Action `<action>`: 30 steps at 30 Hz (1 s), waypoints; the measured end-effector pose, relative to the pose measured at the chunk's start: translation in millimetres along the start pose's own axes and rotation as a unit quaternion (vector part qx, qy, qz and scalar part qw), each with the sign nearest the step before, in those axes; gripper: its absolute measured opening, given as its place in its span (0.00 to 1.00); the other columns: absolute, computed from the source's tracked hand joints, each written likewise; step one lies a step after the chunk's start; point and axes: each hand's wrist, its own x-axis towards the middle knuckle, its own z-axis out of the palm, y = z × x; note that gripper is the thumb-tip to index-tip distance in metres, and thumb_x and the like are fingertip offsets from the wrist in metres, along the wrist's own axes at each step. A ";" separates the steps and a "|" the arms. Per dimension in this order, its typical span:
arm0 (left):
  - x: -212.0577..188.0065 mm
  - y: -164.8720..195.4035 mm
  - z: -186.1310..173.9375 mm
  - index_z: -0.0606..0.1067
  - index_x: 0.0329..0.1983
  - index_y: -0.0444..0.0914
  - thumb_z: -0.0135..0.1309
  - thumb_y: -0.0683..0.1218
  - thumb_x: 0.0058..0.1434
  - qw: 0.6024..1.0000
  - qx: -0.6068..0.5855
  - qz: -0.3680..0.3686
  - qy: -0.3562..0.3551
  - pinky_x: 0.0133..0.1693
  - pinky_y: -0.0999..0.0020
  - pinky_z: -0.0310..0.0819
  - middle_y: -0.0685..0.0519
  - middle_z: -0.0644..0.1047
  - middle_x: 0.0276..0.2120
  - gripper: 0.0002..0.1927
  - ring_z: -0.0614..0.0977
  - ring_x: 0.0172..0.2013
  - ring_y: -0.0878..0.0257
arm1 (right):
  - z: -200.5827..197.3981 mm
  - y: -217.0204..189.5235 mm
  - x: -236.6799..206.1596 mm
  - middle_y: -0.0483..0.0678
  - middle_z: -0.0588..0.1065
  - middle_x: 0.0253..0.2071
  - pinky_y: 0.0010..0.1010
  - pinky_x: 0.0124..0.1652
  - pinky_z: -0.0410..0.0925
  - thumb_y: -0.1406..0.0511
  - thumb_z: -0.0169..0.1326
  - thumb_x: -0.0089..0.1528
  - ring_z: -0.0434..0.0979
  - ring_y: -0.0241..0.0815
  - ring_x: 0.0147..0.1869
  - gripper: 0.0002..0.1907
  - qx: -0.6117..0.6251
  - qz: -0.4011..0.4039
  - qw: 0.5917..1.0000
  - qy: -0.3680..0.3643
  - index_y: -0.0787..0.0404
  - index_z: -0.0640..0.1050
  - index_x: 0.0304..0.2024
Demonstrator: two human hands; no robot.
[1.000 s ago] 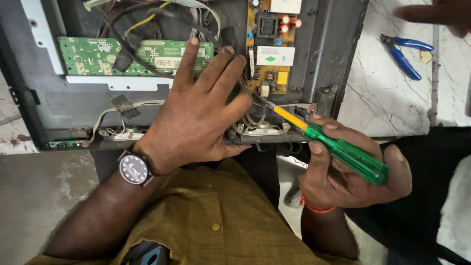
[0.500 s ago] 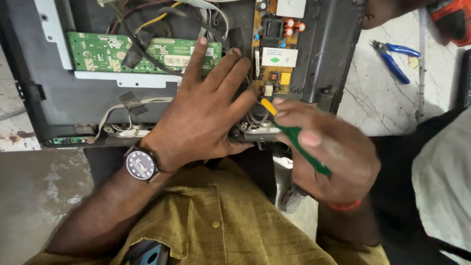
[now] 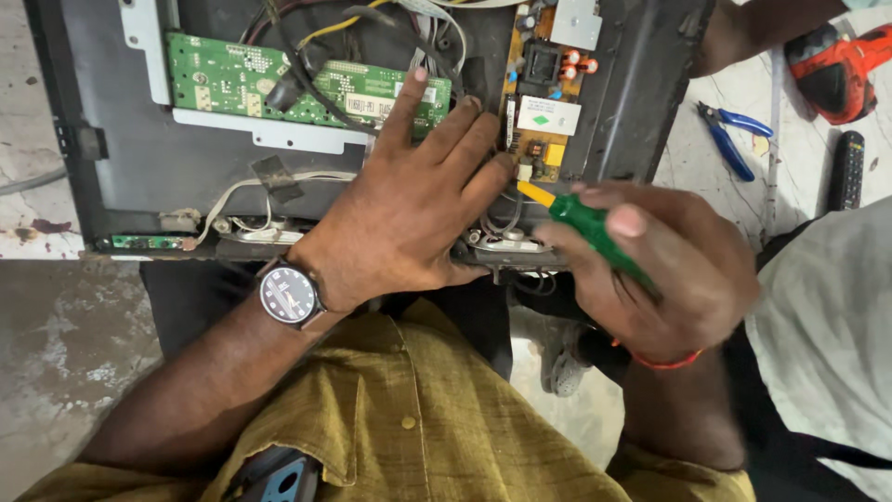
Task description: The person repairs a television lying open on a workbench. They handle the power supply board, reposition and connect wires, unscrew and re-tighten screws with a screwdriver, then power the board on and press buttons on a remote control to test it.
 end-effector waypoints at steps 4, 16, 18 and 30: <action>-1.4 0.4 -1.3 0.69 0.65 0.32 0.66 0.71 0.43 1.000 -0.006 -0.006 0.000 0.68 0.29 0.42 0.36 0.69 0.62 0.54 0.67 0.66 0.41 | 9.5 0.9 -2.1 0.63 0.75 0.48 0.42 0.45 0.80 0.74 0.69 0.64 0.87 0.56 0.51 0.30 0.012 -0.008 0.999 0.044 0.59 0.68 0.64; -16.4 -0.9 -12.3 0.67 0.65 0.33 0.69 0.69 0.38 1.000 -0.005 -0.004 -0.015 0.68 0.29 0.40 0.36 0.68 0.63 0.56 0.65 0.68 0.41 | 5.6 -16.3 -14.1 0.63 0.77 0.46 0.36 0.43 0.77 0.72 0.69 0.64 0.85 0.54 0.48 0.38 -0.024 0.010 1.000 -0.011 0.57 0.62 0.70; -21.2 -1.7 -16.7 0.67 0.65 0.33 0.70 0.69 0.36 1.000 -0.007 -0.010 -0.027 0.68 0.29 0.39 0.36 0.68 0.63 0.57 0.65 0.68 0.40 | 7.4 -20.1 -8.2 0.63 0.78 0.46 0.35 0.43 0.77 0.72 0.68 0.64 0.84 0.53 0.49 0.40 -0.035 -0.003 0.999 -0.002 0.56 0.60 0.72; -44.0 -5.0 -23.0 0.65 0.65 0.37 0.72 0.68 0.35 0.999 0.012 -0.019 -0.026 0.70 0.27 0.40 0.39 0.66 0.64 0.57 0.64 0.68 0.42 | 25.4 -55.1 2.6 0.67 0.78 0.39 0.40 0.34 0.71 0.75 0.67 0.58 0.81 0.56 0.37 0.27 -0.107 0.096 0.988 -0.063 0.62 0.69 0.55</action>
